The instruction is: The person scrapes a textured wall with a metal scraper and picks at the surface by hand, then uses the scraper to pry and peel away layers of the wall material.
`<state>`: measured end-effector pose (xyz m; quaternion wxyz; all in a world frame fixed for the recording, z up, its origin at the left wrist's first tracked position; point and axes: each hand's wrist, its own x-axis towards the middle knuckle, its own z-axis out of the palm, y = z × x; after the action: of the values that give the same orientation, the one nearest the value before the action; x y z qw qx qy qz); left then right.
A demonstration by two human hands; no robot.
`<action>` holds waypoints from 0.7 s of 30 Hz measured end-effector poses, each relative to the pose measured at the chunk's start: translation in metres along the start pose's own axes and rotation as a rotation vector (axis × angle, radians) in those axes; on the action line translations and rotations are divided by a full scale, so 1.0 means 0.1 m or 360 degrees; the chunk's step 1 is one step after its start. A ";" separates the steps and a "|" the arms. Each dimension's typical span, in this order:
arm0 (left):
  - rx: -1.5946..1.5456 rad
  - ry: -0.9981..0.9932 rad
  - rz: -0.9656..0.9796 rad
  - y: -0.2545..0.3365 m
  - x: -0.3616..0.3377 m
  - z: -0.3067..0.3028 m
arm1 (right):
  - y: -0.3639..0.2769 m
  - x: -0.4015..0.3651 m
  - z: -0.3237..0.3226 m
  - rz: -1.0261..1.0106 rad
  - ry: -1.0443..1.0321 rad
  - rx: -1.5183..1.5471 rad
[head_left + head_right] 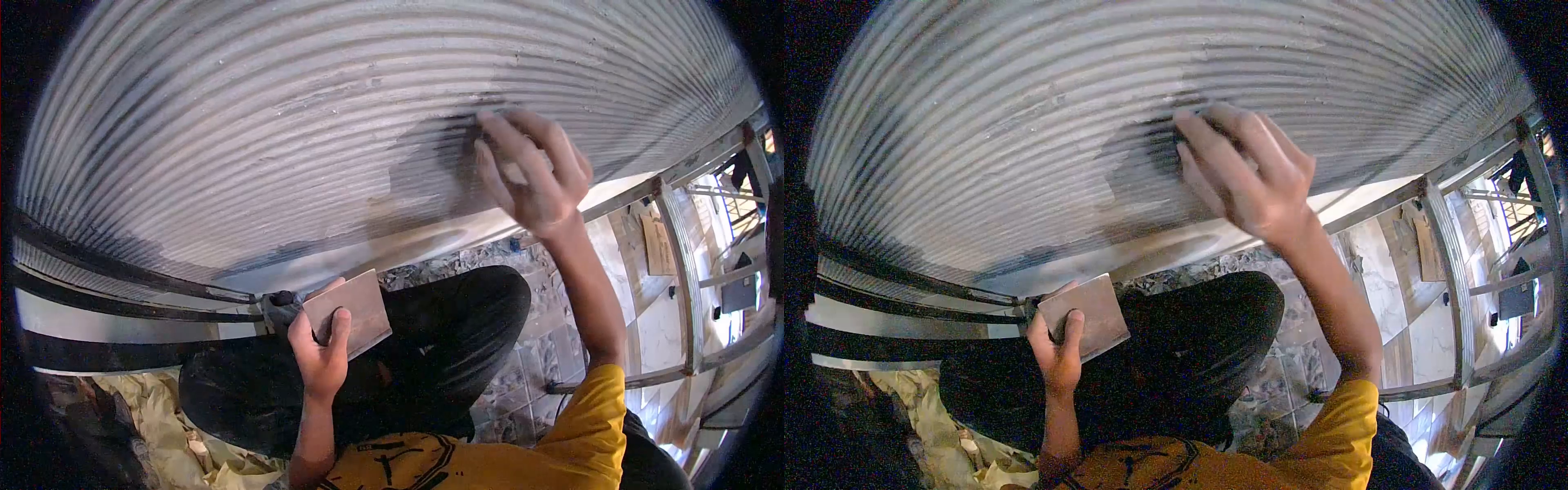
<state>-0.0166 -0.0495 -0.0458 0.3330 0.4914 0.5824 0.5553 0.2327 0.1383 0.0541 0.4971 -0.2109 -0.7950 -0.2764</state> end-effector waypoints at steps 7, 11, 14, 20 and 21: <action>0.0065 0.0111 -0.0058 -0.08 0.00 -0.14 | 0.14 0.28 0.02 -0.0326 0.0160 -0.0126; 0.0033 0.0120 -0.0124 -0.14 0.03 -0.14 | 0.19 0.31 0.01 -0.0483 0.0108 -0.0193; 0.0067 0.0100 -0.0080 -0.14 0.04 -0.10 | 0.21 0.30 0.00 -0.0563 0.0113 -0.0228; 0.0126 0.0058 -0.0033 -0.16 0.04 -0.06 | 0.16 0.26 -0.03 -0.0525 0.0049 -0.0261; 0.0103 0.0055 -0.0051 -0.17 0.04 -0.07 | 0.14 0.25 -0.03 -0.0461 0.0050 -0.0250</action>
<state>-0.0274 -0.0464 -0.0609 0.3157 0.4829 0.6134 0.5393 0.2328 0.1490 0.0814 0.4463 -0.1281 -0.7852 -0.4098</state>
